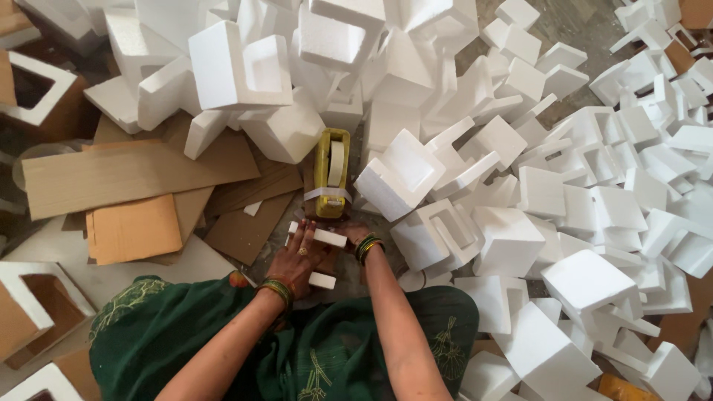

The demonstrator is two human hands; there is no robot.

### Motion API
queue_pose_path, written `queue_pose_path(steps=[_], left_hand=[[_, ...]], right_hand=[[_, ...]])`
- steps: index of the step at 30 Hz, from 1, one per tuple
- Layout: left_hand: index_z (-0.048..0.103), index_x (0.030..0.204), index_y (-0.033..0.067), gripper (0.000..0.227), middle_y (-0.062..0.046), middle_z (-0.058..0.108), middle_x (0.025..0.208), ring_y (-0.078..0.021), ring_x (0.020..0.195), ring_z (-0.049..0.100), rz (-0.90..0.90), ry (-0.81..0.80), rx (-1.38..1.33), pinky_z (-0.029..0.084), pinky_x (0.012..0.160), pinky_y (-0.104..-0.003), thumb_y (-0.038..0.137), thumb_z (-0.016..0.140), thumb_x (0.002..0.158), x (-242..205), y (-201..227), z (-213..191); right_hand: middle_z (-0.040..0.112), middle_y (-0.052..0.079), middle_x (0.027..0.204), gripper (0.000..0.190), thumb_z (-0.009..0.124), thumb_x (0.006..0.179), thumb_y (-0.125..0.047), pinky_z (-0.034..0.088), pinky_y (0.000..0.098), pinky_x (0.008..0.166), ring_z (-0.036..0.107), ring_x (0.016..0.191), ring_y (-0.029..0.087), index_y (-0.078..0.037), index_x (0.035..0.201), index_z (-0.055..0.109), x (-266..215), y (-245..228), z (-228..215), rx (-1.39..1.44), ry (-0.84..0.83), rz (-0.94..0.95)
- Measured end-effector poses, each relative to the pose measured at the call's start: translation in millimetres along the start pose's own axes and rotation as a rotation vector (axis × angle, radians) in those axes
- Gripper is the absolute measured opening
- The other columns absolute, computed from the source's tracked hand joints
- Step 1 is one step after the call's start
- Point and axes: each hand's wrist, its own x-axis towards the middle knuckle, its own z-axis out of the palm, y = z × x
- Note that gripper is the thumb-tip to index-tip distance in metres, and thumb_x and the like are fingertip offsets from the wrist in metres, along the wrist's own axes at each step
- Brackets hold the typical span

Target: The person sits on the floor and assembles small packaging units by inserting white foam inserts into cardboard frames. They use a tape dispenser to secure the components together, repeating the process for multiple units.

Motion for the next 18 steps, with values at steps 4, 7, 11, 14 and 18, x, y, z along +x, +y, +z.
queue_pose_path(steps=[4, 7, 11, 14, 18], left_hand=[[0.054, 0.145, 0.0333, 0.072, -0.020, -0.002, 0.170, -0.0419, 0.157, -0.002, -0.042, -0.030, -0.062, 0.046, 0.104, -0.050, 0.029, 0.076, 0.077, 4, 1, 6], [0.049, 0.147, 0.0251, 0.086, -0.022, 0.000, 0.167, -0.0430, 0.155, 0.000, -0.044, 0.119, -0.164, 0.033, 0.115, -0.055, 0.035, 0.083, 0.069, 11, 18, 8], [0.042, 0.151, 0.0129, 0.095, -0.026, 0.001, 0.166, -0.0461, 0.154, 0.001, -0.092, 0.066, -0.099, 0.018, 0.124, -0.055, 0.039, 0.084, 0.070, 12, 39, -15], [0.042, 0.147, 0.0093, 0.090, -0.017, -0.002, 0.172, -0.0337, 0.160, -0.003, -0.117, -0.323, -0.233, 0.016, 0.128, -0.048, 0.045, 0.086, 0.076, 8, 14, -31], [0.039, 0.153, 0.0082, 0.083, -0.022, 0.049, 0.146, -0.0387, 0.136, 0.045, -0.094, 0.290, -0.543, 0.041, 0.108, -0.050, 0.017, 0.075, 0.079, 19, -38, 15]], right_hand=[[0.074, 0.014, 0.115, 0.042, 0.066, 0.081, -0.002, 0.058, 0.0371, 0.083, 0.072, 0.097, 0.026, -0.007, 0.121, 0.072, -60, -34, -4, -0.175, 0.160, -0.145], [0.073, 0.017, 0.120, 0.053, 0.061, 0.076, 0.005, 0.055, 0.0380, 0.093, 0.070, 0.109, 0.031, -0.009, 0.126, 0.069, -107, -50, -12, -0.454, 0.172, -0.432], [0.062, 0.029, 0.131, 0.057, 0.059, 0.078, 0.007, 0.043, 0.0496, 0.104, 0.057, 0.119, 0.046, 0.001, 0.134, 0.058, -92, -36, 6, -0.881, 0.258, -0.903], [0.063, 0.023, 0.131, 0.048, 0.057, 0.082, 0.005, 0.043, 0.0478, 0.108, 0.058, 0.122, 0.043, -0.005, 0.128, 0.060, -81, -27, 7, -0.930, 0.182, -0.600], [0.065, 0.025, 0.126, 0.048, 0.059, 0.080, 0.004, 0.044, 0.0476, 0.107, 0.058, 0.119, 0.044, -0.004, 0.127, 0.061, -83, -22, 1, -0.815, 0.174, -0.646]])
